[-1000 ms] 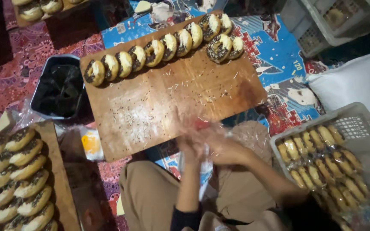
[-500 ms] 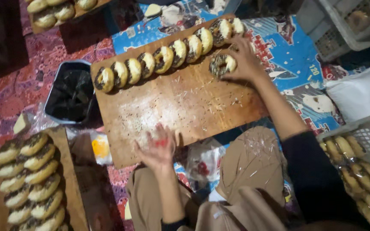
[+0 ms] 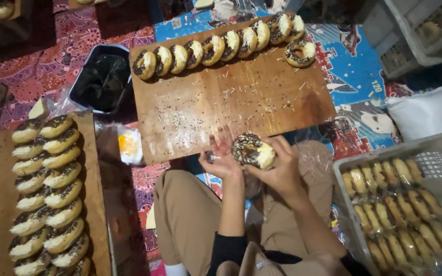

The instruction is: The person sits on the floor and individually wraps chocolate-topped pastries in clear plastic bags. They pick each pastry from a wooden board, place it into a bag, and set the sealed bag into a nearby basket.

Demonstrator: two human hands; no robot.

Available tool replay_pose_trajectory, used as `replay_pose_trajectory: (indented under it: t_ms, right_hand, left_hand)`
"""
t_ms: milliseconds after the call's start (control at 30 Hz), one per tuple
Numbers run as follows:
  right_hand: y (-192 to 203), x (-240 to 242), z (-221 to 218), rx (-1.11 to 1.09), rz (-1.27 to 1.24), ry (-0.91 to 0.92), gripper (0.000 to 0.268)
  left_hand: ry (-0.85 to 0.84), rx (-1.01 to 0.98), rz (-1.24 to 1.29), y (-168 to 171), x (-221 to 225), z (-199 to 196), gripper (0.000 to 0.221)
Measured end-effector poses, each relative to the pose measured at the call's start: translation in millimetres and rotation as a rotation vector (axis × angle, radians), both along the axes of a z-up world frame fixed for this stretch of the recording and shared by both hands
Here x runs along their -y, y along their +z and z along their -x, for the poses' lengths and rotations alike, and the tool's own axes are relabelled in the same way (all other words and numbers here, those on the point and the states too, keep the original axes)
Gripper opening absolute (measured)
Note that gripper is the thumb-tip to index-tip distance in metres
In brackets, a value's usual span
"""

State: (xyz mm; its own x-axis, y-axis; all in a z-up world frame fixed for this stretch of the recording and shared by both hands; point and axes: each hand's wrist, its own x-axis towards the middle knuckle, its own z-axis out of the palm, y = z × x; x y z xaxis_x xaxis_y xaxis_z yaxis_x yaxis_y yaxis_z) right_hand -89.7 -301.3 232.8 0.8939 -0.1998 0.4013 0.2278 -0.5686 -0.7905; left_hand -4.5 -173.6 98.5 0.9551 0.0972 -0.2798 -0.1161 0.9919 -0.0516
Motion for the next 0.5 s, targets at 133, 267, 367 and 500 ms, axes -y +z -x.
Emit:
replay_pose_trajectory:
  t_ms: [133, 267, 367, 500]
  right_hand:
    - [25.9, -14.3, 4.0, 0.047, 0.064, -0.008, 0.067]
    - [31.1, -6.5, 9.3, 0.07, 0.176, -0.033, 0.071]
    - [30.4, 1.8, 12.5, 0.143, 0.087, 0.169, 0.068]
    - [21.2, 0.7, 12.9, 0.098, 0.049, 0.214, 0.07]
  left_hand:
    - [-0.017, 0.127, -0.059, 17.8, 3.4, 17.0, 0.058]
    - [-0.022, 0.181, -0.183, 38.5, -7.4, 25.2, 0.06]
    - [0.053, 0.227, -0.277, 55.4, -11.4, 28.5, 0.062]
    - [0.061, 0.29, -0.416, 70.9, -10.9, 38.7, 0.067]
